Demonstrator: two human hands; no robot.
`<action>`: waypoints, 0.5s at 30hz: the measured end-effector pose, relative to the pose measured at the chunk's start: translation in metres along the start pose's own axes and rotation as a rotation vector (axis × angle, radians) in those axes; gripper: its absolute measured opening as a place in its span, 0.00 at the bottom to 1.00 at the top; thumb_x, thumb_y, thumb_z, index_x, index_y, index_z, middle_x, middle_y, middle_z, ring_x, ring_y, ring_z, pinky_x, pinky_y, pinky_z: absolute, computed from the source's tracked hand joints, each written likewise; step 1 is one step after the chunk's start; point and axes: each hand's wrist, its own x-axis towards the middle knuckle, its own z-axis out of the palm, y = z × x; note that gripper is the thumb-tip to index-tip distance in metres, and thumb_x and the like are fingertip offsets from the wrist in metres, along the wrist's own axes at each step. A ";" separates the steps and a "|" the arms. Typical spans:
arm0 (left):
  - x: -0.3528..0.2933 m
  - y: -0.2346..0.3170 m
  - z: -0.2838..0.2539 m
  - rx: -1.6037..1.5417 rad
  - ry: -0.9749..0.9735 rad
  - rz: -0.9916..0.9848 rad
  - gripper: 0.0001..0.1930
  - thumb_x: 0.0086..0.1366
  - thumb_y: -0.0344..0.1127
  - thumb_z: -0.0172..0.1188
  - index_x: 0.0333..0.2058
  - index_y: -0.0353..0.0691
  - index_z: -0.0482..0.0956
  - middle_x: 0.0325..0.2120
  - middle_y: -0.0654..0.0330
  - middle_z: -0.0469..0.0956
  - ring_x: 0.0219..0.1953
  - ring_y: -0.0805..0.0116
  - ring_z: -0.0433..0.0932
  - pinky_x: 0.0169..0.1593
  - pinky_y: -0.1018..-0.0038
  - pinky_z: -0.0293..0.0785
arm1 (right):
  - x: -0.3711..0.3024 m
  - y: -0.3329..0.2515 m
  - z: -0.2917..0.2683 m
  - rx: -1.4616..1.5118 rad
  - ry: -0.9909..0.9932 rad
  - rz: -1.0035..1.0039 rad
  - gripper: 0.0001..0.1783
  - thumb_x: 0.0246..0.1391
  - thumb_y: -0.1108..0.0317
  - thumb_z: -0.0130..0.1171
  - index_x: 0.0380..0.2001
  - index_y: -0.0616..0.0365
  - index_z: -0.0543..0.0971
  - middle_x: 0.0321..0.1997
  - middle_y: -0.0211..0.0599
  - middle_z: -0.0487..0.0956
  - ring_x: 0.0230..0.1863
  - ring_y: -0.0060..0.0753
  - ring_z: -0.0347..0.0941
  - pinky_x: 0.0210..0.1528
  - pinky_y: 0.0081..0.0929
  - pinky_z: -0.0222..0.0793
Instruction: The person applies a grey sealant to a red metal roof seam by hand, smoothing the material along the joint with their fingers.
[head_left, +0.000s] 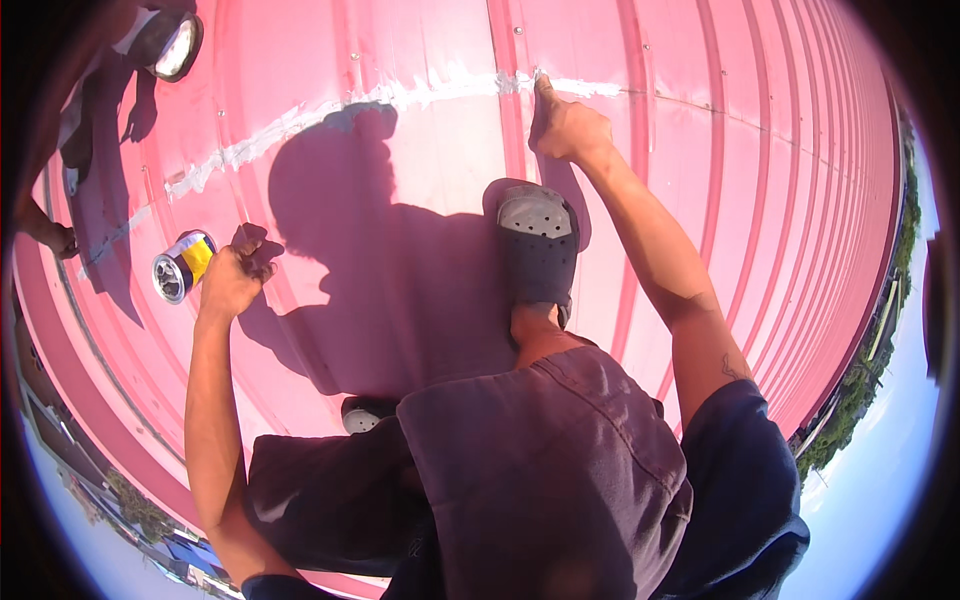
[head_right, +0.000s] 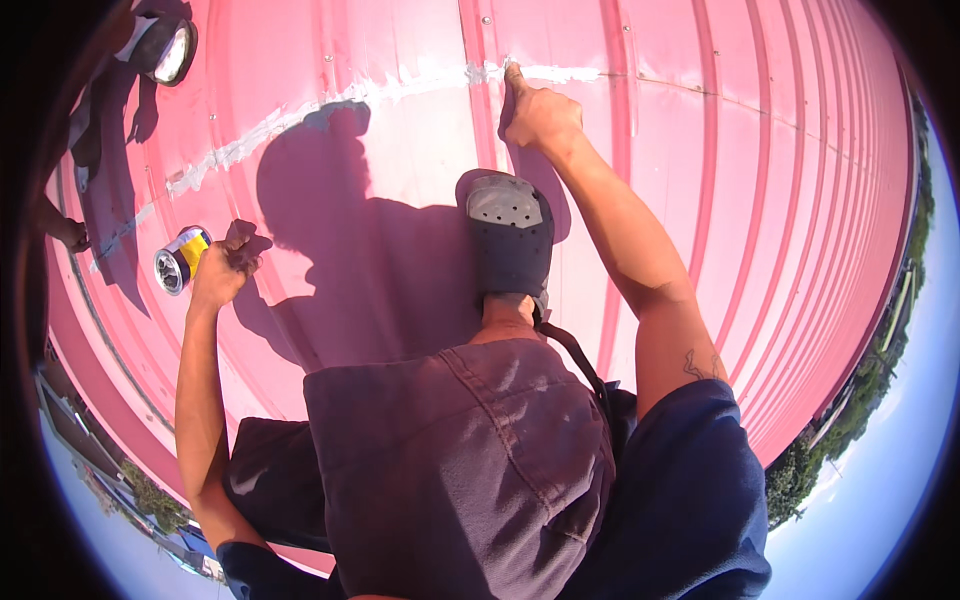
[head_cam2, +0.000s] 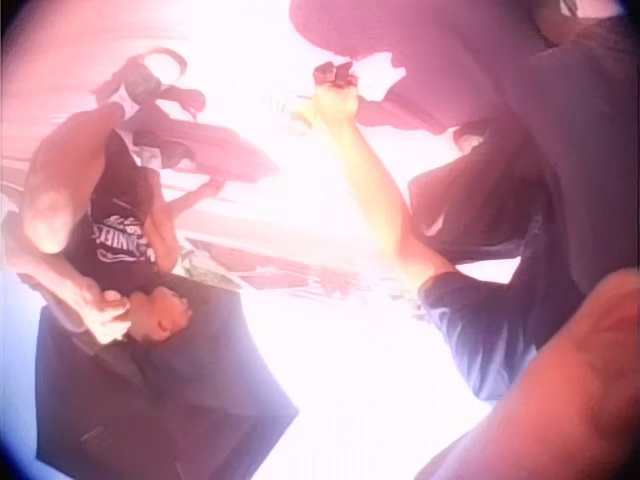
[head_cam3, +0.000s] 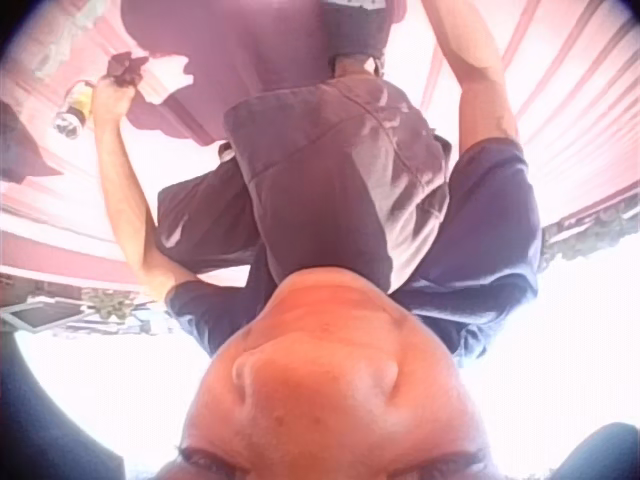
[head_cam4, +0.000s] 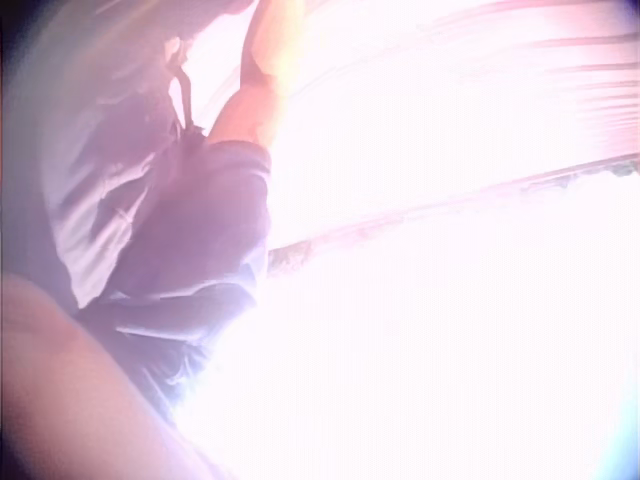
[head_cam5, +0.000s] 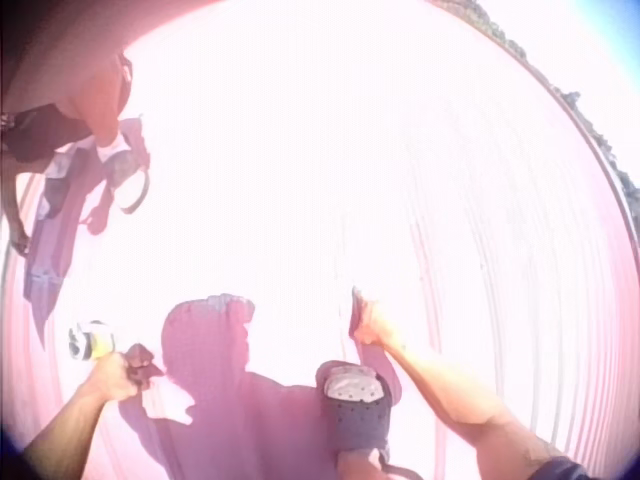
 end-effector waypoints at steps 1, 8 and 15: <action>-0.002 0.001 -0.002 0.005 -0.006 0.002 0.25 0.56 0.34 0.68 0.50 0.25 0.76 0.34 0.48 0.84 0.37 0.68 0.83 0.44 0.73 0.77 | -0.006 -0.007 0.005 0.066 -0.004 0.013 0.53 0.43 0.62 0.55 0.74 0.43 0.45 0.46 0.49 0.82 0.48 0.48 0.80 0.50 0.42 0.75; -0.013 0.004 -0.010 0.024 -0.014 -0.085 0.25 0.55 0.35 0.69 0.50 0.29 0.77 0.36 0.47 0.84 0.38 0.61 0.84 0.45 0.70 0.77 | -0.009 0.001 0.004 0.265 0.018 0.200 0.58 0.41 0.47 0.60 0.73 0.54 0.46 0.47 0.54 0.81 0.51 0.54 0.78 0.54 0.43 0.72; -0.010 -0.003 -0.010 -0.037 0.034 -0.021 0.24 0.55 0.36 0.68 0.50 0.33 0.79 0.30 0.47 0.83 0.35 0.58 0.83 0.43 0.68 0.76 | -0.008 -0.003 0.018 0.365 0.057 0.075 0.57 0.40 0.53 0.63 0.72 0.57 0.50 0.44 0.50 0.83 0.48 0.48 0.79 0.51 0.36 0.74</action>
